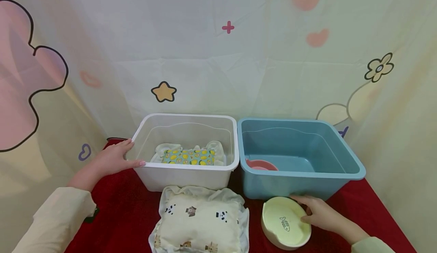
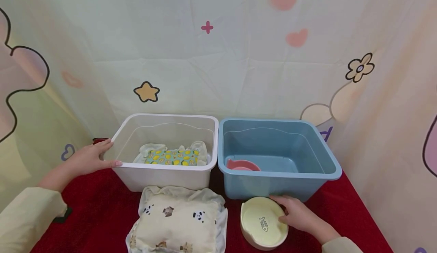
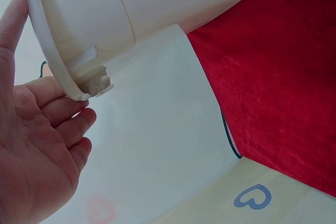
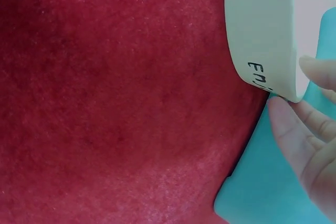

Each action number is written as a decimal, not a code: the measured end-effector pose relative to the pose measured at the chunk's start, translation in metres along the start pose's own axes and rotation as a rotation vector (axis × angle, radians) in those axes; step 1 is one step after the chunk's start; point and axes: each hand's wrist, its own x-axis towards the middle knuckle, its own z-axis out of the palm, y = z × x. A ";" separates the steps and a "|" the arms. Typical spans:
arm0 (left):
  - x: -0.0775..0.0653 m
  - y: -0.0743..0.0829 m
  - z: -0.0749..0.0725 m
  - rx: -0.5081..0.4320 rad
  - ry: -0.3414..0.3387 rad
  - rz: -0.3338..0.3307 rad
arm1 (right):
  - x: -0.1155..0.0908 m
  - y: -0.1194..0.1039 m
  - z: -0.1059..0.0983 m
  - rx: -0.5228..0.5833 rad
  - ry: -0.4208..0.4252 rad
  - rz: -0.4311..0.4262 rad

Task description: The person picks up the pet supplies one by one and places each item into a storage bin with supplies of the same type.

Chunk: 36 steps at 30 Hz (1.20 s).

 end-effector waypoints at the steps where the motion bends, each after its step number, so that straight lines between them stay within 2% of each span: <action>1: 0.000 0.000 0.000 -0.001 -0.001 -0.001 | 0.000 0.001 0.000 0.016 -0.004 0.004; 9: -0.001 -0.001 0.001 -0.021 0.005 0.002 | -0.001 0.005 0.005 0.118 -0.025 0.052; 20: -0.001 -0.001 0.000 -0.028 0.010 0.010 | -0.002 0.005 0.009 0.187 -0.028 0.079; 25: -0.001 -0.001 0.001 -0.035 0.002 0.002 | -0.001 0.007 0.012 0.187 -0.010 0.077; 30: -0.001 -0.001 0.001 -0.030 -0.001 -0.001 | -0.001 0.008 0.014 0.135 0.022 0.061; 36: -0.001 -0.001 0.001 -0.019 -0.006 -0.008 | -0.001 0.007 0.016 0.114 0.039 0.087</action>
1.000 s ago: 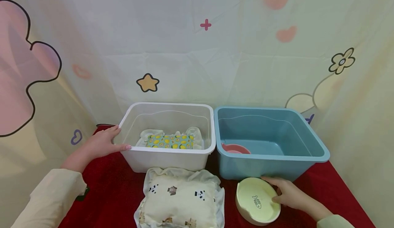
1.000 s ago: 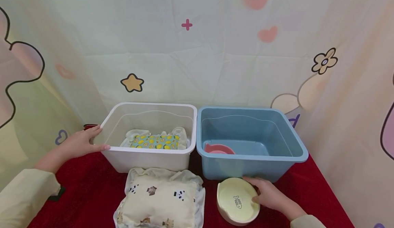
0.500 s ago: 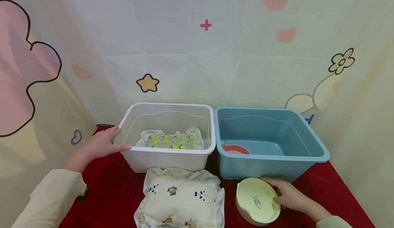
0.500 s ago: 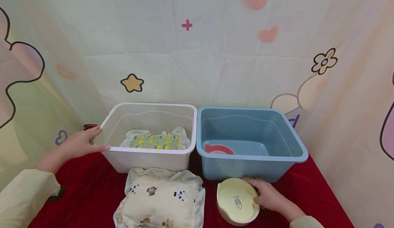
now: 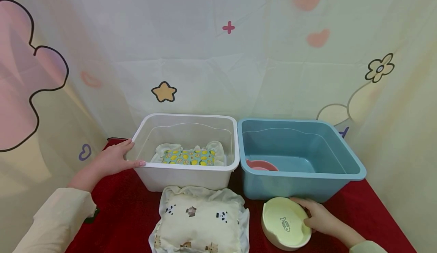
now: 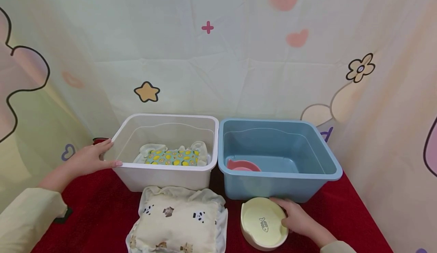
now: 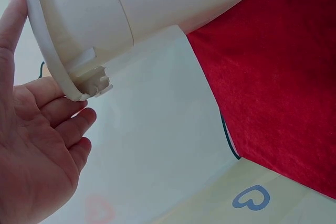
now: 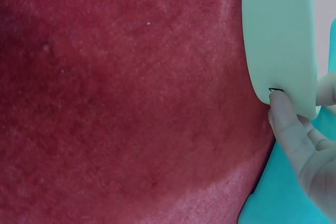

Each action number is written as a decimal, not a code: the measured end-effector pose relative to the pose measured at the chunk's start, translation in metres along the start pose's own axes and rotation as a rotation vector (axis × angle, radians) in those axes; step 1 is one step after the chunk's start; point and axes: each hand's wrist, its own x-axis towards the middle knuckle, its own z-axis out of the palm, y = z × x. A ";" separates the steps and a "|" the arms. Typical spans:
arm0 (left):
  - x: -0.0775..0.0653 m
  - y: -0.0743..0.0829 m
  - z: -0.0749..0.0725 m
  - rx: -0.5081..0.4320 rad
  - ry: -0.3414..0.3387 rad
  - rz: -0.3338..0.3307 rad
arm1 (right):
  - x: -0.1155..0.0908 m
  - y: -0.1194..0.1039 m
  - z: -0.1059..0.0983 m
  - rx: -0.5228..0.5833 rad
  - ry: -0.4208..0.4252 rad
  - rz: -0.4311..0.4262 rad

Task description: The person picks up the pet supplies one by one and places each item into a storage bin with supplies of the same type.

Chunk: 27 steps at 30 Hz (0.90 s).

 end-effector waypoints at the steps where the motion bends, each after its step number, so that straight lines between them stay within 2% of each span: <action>1: 0.000 0.000 0.000 0.000 0.000 -0.001 | 0.000 0.000 0.000 -0.002 0.004 0.007; 7: 0.000 0.000 0.001 -0.001 0.006 -0.001 | 0.000 -0.001 0.003 0.007 0.036 0.023; 17: 0.001 -0.001 0.001 -0.004 0.004 -0.001 | -0.002 -0.004 0.008 -0.051 0.121 0.021; 27: 0.001 -0.001 0.000 0.008 0.003 0.003 | -0.003 -0.010 0.008 -0.007 0.140 0.119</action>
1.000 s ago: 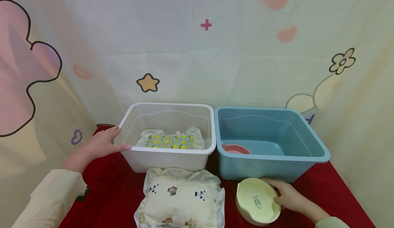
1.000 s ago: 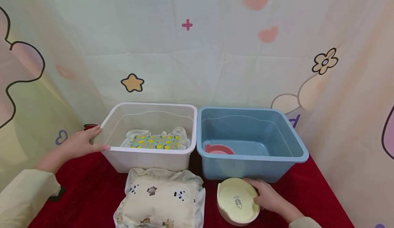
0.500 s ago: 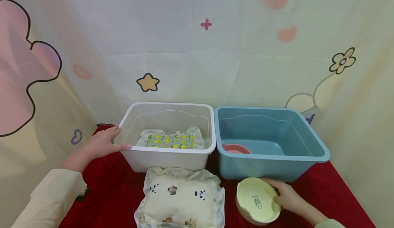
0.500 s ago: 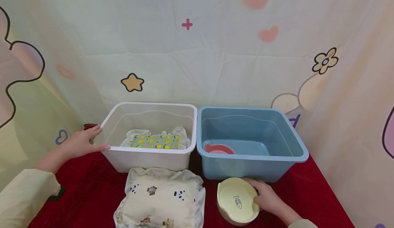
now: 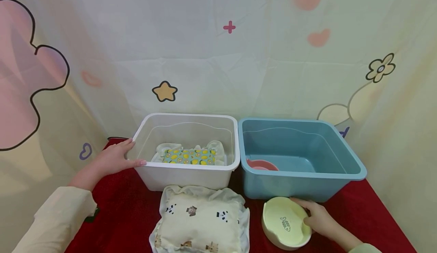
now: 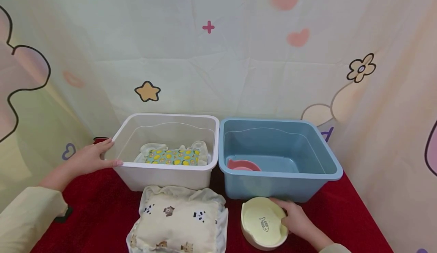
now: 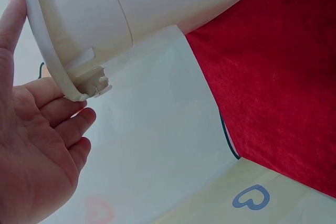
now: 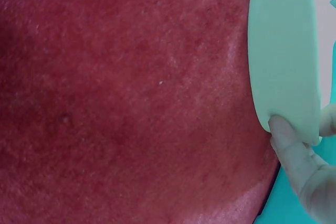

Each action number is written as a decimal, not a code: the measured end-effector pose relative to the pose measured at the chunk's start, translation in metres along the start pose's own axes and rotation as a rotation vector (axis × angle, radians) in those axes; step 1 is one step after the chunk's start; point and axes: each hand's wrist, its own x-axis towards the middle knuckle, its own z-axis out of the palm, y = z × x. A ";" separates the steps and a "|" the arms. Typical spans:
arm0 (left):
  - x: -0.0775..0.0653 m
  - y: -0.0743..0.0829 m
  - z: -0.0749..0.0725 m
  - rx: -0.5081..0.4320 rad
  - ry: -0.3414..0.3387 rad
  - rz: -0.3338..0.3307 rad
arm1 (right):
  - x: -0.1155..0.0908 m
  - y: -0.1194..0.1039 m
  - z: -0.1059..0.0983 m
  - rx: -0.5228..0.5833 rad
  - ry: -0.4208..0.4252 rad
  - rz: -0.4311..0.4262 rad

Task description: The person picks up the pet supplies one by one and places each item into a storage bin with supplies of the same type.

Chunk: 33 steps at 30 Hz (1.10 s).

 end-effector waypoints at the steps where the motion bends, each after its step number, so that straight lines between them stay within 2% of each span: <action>1: 0.000 0.000 0.000 0.003 -0.001 0.002 | 0.000 0.000 0.000 0.002 0.004 0.005; 19: 0.001 -0.002 0.001 -0.020 0.003 0.019 | 0.003 0.001 0.003 0.040 0.044 0.089; 33: -0.001 0.000 0.000 -0.025 0.001 0.011 | 0.002 -0.008 -0.001 0.039 0.057 0.049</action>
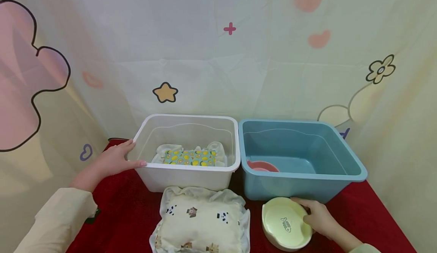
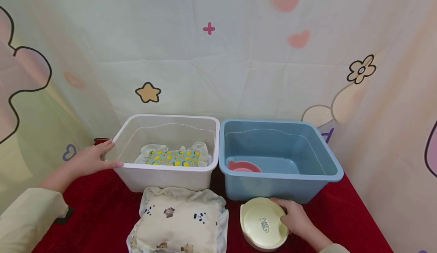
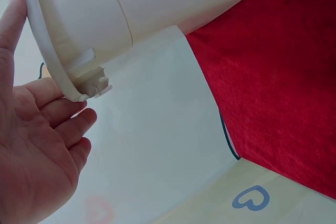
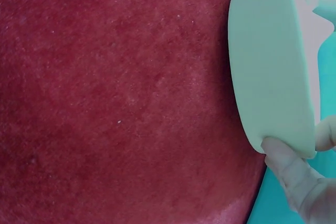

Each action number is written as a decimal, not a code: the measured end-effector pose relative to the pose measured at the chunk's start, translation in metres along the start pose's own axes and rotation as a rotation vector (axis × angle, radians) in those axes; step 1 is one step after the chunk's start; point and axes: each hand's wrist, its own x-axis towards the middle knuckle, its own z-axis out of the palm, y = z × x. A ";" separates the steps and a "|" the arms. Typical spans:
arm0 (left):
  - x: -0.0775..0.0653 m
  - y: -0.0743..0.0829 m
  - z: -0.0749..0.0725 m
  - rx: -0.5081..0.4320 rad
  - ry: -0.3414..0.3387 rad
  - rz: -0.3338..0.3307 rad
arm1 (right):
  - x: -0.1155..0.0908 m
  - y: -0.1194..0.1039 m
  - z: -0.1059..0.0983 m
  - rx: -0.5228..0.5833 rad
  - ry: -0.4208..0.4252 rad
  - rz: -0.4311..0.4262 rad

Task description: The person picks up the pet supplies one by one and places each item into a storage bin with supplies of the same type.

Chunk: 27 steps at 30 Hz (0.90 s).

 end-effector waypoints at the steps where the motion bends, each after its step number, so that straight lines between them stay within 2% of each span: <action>1: 0.000 0.000 0.000 0.003 0.000 0.000 | 0.000 0.000 0.000 0.001 -0.002 0.003; 27: 0.001 0.000 0.000 0.027 0.001 0.002 | -0.003 -0.008 -0.004 0.018 -0.011 0.027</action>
